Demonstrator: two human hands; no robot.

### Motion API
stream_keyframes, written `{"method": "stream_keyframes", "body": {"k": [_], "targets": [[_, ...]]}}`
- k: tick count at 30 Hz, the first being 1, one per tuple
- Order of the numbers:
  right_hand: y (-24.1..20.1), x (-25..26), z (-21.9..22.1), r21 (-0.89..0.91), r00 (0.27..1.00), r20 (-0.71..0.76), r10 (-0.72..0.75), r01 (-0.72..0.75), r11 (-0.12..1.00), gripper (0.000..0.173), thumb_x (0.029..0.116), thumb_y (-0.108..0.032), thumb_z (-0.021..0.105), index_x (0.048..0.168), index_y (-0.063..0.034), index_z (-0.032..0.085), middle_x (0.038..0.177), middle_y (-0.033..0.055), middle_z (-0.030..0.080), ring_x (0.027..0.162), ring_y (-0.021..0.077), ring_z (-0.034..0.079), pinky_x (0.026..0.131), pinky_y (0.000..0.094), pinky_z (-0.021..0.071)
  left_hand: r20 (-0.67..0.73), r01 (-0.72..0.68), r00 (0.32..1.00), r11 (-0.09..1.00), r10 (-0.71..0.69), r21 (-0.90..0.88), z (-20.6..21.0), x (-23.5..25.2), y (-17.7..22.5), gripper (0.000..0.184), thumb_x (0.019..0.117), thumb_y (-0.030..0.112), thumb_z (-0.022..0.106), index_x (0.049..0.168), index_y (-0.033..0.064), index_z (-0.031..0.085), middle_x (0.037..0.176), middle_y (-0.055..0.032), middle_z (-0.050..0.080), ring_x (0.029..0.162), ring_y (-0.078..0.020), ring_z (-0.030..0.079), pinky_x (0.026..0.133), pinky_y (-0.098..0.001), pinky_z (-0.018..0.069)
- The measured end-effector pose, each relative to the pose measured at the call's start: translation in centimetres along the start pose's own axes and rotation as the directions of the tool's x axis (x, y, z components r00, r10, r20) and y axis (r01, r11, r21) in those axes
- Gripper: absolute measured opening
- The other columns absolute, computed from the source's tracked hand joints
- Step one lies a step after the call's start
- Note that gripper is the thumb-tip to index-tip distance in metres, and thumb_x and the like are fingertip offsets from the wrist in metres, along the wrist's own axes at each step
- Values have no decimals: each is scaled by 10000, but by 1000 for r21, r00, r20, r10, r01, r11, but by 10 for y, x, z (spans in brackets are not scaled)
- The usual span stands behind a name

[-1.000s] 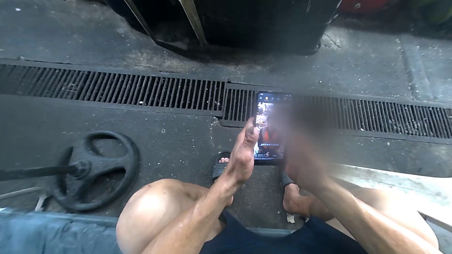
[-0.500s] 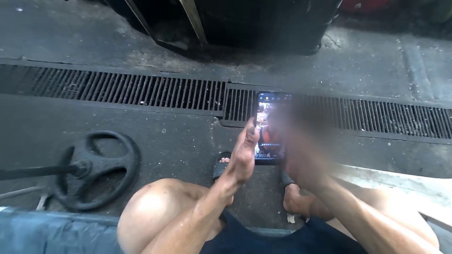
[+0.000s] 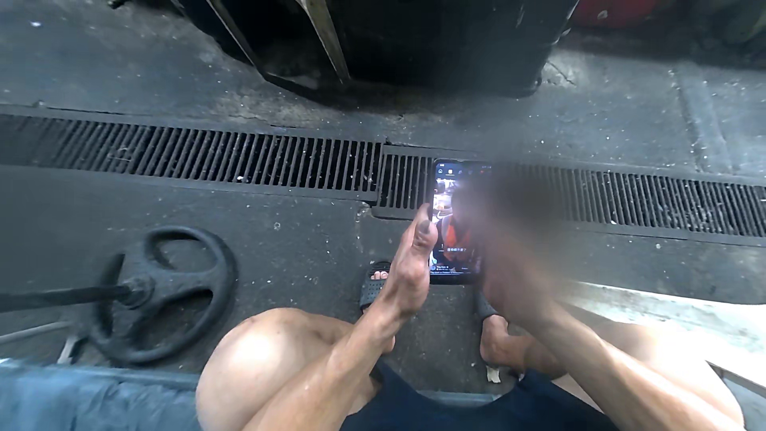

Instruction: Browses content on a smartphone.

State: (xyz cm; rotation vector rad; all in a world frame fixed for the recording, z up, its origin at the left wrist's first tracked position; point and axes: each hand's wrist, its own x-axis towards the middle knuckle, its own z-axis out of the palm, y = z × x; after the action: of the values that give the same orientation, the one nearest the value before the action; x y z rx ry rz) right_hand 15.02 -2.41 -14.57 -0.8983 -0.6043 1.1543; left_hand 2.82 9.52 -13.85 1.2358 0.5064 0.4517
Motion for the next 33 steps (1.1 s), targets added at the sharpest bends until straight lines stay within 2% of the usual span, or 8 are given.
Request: {"method": "stream_keyframes", "body": {"k": [6, 11, 16, 19, 25, 33], "targets": [[3, 1, -1, -6, 1000, -2, -7, 7, 1000, 830, 980, -670, 485, 1528, -70, 318, 1380, 146, 570, 1265, 247, 587, 1076, 459, 502, 6, 0, 1000, 1000, 0, -12, -1, 0, 0, 921, 933, 797, 345, 1553, 117, 376, 1419, -70, 585, 1308, -176, 564, 1116, -408, 475], [4, 1, -1, -9, 1000, 4, -13, 13, 1000, 805, 991, -662, 469, 1515, -67, 327, 1383, 142, 569, 1269, 241, 586, 1081, 453, 500, 16, -7, 1000, 1000, 7, -11, -1, 0, -1, 878, 949, 779, 331, 1543, 136, 397, 1422, -70, 580, 1317, -187, 554, 1119, -422, 470], [2, 0, -1, -13, 999, 25, -23, 23, 1000, 794, 995, -666, 459, 1508, -80, 308, 1403, 124, 556, 1303, 223, 567, 1097, 438, 487, 11, -4, 1000, 1000, 4, -10, -1, 0, -2, 923, 930, 805, 338, 1545, 119, 390, 1407, -78, 592, 1302, -182, 568, 1108, -417, 481], [3, -1, -2, 21, 1000, 21, -1, 0, 1000, 824, 992, -655, 479, 1531, -62, 291, 1408, 147, 555, 1288, 254, 577, 1092, 464, 494, 10, 2, 1000, 1000, -2, -16, -1, 0, -1, 900, 942, 788, 331, 1545, 123, 390, 1408, -75, 592, 1299, -185, 571, 1110, -418, 480], [5, 0, -2, 19, 1000, 3, -9, 9, 1000, 862, 981, -663, 493, 1517, -26, 271, 1398, 144, 545, 1295, 224, 569, 1089, 443, 493, 6, 11, 1000, 1000, -11, -14, -1, 0, -2, 973, 917, 820, 340, 1563, 92, 353, 1422, -92, 582, 1308, -191, 566, 1116, -415, 478], [0, -5, 0, 25, 1000, 9, 4, -4, 1000, 842, 996, -639, 490, 1527, -29, 257, 1412, 131, 555, 1293, 226, 576, 1110, 436, 483, -4, 1, 1000, 1000, -1, -11, 0, -3, -2, 977, 902, 831, 363, 1538, 90, 390, 1411, -81, 588, 1301, -183, 567, 1113, -409, 478]]}}
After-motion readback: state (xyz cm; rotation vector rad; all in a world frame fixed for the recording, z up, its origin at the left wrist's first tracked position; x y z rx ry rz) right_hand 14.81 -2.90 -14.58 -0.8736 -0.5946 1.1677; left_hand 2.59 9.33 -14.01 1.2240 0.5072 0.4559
